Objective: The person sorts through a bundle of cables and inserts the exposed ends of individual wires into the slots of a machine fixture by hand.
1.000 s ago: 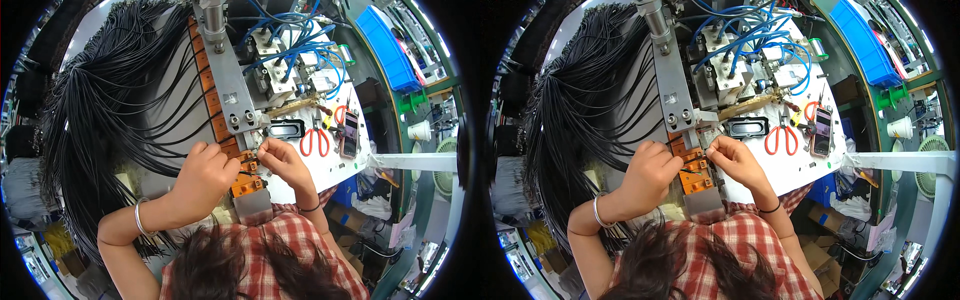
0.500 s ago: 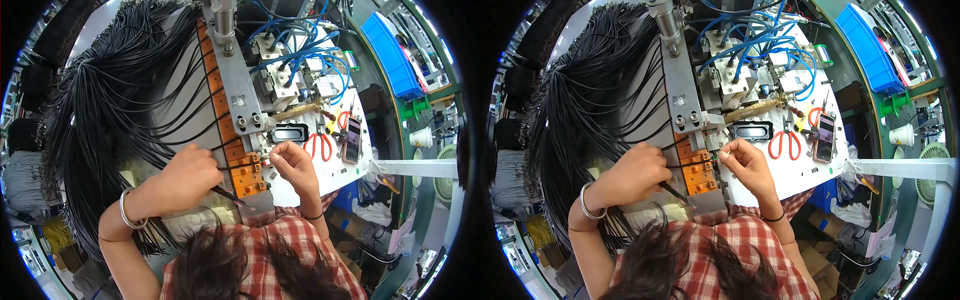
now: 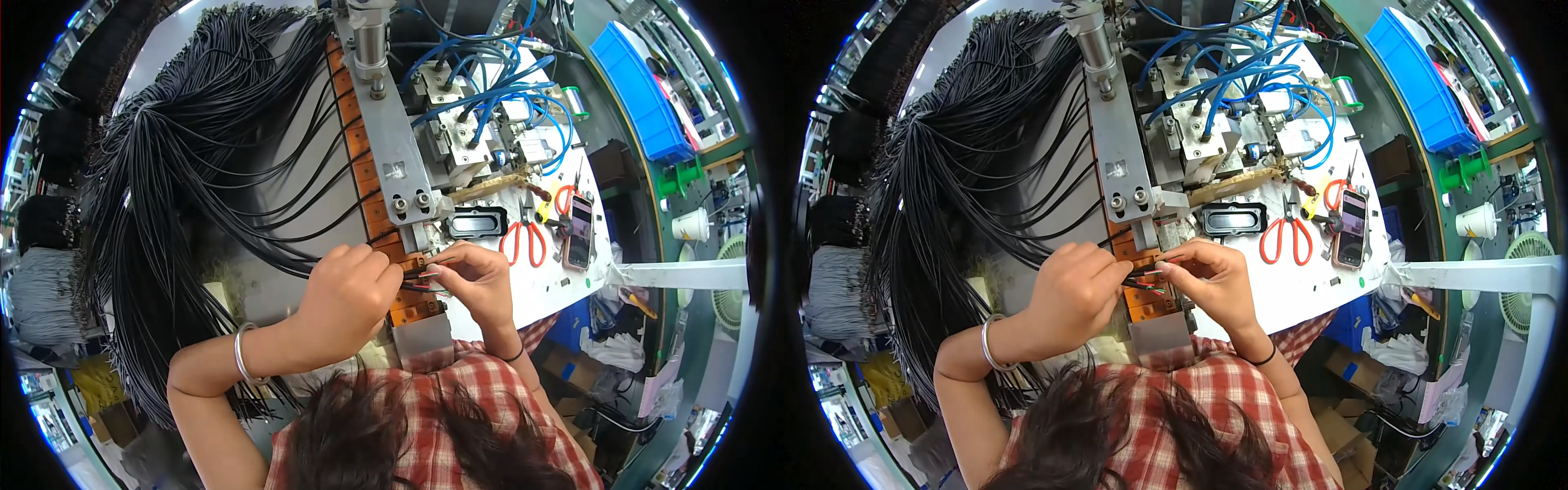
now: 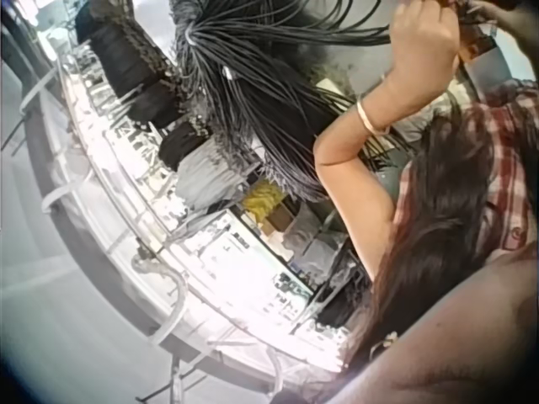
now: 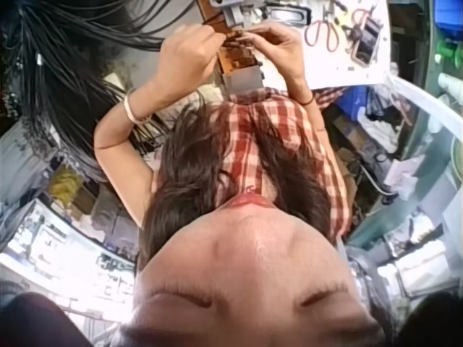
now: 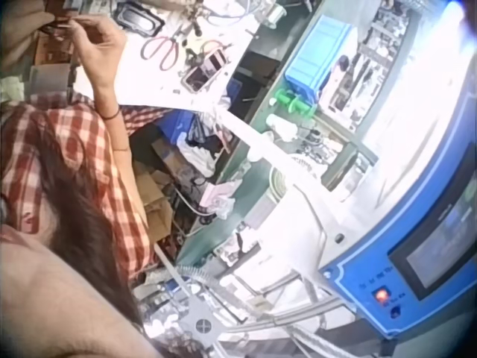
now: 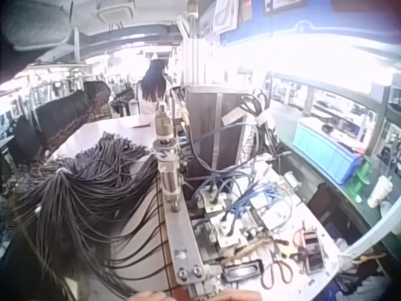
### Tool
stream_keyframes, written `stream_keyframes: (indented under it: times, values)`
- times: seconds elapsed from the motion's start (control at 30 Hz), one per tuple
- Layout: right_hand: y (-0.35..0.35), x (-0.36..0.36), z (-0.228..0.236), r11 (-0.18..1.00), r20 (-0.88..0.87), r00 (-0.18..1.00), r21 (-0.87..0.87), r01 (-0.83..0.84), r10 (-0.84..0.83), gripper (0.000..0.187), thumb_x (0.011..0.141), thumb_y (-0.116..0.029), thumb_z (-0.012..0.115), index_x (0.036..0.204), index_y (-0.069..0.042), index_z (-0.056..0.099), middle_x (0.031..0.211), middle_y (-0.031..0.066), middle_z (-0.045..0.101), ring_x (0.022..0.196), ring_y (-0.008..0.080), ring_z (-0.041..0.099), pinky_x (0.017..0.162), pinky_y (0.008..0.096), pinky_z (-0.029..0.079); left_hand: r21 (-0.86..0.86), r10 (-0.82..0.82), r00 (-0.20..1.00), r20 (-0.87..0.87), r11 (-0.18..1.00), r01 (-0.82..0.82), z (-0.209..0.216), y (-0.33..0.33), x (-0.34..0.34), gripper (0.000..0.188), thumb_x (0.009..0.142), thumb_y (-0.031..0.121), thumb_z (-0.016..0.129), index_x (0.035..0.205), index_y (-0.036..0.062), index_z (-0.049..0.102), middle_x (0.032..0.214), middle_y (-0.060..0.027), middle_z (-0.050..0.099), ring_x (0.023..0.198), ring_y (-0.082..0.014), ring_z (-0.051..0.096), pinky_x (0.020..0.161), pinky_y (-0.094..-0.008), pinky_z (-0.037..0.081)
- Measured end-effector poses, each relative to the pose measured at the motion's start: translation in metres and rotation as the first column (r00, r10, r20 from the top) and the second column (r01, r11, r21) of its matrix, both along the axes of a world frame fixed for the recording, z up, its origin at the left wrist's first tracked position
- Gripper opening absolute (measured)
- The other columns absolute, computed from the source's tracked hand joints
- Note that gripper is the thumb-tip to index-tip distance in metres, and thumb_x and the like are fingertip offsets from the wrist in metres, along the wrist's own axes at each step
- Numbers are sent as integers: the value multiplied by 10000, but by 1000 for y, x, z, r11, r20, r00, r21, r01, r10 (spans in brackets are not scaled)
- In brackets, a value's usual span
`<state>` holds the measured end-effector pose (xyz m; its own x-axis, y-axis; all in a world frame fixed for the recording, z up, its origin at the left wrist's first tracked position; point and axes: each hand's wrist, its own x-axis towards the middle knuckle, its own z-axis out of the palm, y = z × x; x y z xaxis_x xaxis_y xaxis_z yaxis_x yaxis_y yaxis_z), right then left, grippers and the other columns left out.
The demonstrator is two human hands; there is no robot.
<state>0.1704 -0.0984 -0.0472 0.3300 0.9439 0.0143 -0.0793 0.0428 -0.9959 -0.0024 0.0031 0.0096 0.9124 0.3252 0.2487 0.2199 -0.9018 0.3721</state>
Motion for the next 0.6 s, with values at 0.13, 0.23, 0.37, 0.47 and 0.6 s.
stream_keyframes:
  times: [0.13,0.23,0.37,0.47,0.6]
  values:
    - [-4,3,7,989,-143,987,-135,59,-78,67,808,-7,664,866,26,663,724,11,618,612,29,556,537,148,424,35,-15,1000,-8,999,15,0,0,0,192,544,22,628,686,55,503,683,-67,479,705,-234,490,616,-338,377]
    - [-5,9,7,988,-324,946,-142,-62,13,61,806,-4,668,864,14,659,707,8,622,573,24,534,500,145,403,56,-12,1000,-20,998,13,-1,2,2,202,531,21,630,686,55,505,689,-68,480,714,-233,483,615,-337,373]
    - [-3,13,12,953,-494,851,-127,-273,178,63,804,-11,674,858,5,647,693,6,622,528,22,505,451,155,379,21,-20,1000,-17,1000,20,-2,2,1,176,554,8,614,685,48,503,682,-64,469,708,-239,472,614,-350,371]
    - [-3,12,10,956,-394,903,-153,-251,174,56,811,-26,671,845,2,637,680,3,614,503,23,487,425,164,367,16,-23,1000,-8,1000,23,-4,1,2,160,570,9,609,682,49,501,680,-63,467,709,-235,470,615,-347,369]
    - [-5,13,0,984,-156,986,-162,-78,53,69,833,-57,656,809,-2,622,656,-1,596,482,24,467,408,171,356,28,-64,998,17,998,63,-10,-1,4,170,569,18,614,692,55,503,693,-63,474,719,-227,473,622,-337,366]
